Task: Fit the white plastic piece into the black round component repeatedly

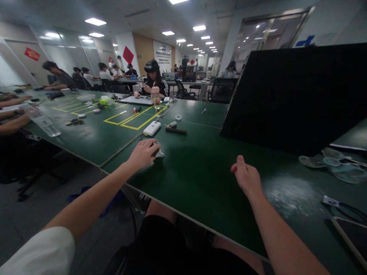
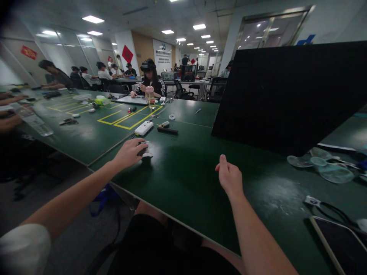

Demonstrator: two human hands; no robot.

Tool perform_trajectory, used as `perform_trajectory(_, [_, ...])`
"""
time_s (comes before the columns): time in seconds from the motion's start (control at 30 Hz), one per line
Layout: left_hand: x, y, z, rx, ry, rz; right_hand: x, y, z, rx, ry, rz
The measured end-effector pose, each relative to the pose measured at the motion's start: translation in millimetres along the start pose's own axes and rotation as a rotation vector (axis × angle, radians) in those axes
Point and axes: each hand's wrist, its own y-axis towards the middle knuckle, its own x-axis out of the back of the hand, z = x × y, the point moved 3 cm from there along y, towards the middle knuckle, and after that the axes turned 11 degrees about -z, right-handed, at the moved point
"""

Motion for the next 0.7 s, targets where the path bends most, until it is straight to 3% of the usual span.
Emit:
perform_trajectory(0.1, [-1.2,-4,10,-0.014,0.029,-0.019,-1,0,-2,0.012,-0.012,0.02])
perform_trajectory(0.17, [-4.8,-5,23,0.087,0.011,-0.097,-2,-1,-2,0.016,-0.025,0.033])
perform_trajectory(0.27, [-16.7,-6,44,0.414,-0.105,-0.288,-2,-2,0,0.038,-0.033,0.037])
perform_trajectory(0.37, [-40.1,-7,52,0.736,-0.332,-0.387,-3,-2,1,0.066,-0.037,0.033])
perform_trajectory(0.47, [-62.8,3,40,0.853,-0.498,-0.415,-2,-1,1,0.073,-0.066,0.029])
perform_trajectory(0.57, [-78.4,21,19,0.829,-0.562,-0.393,-1,0,0,0.072,-0.08,0.015])
perform_trajectory(0.63, [-87.0,34,2,0.771,-0.564,-0.317,0,0,-2,0.069,-0.063,0.01])
perform_trajectory(0.7, [-96.4,45,-20,0.689,-0.522,-0.165,0,-1,-3,0.07,-0.034,0.007])
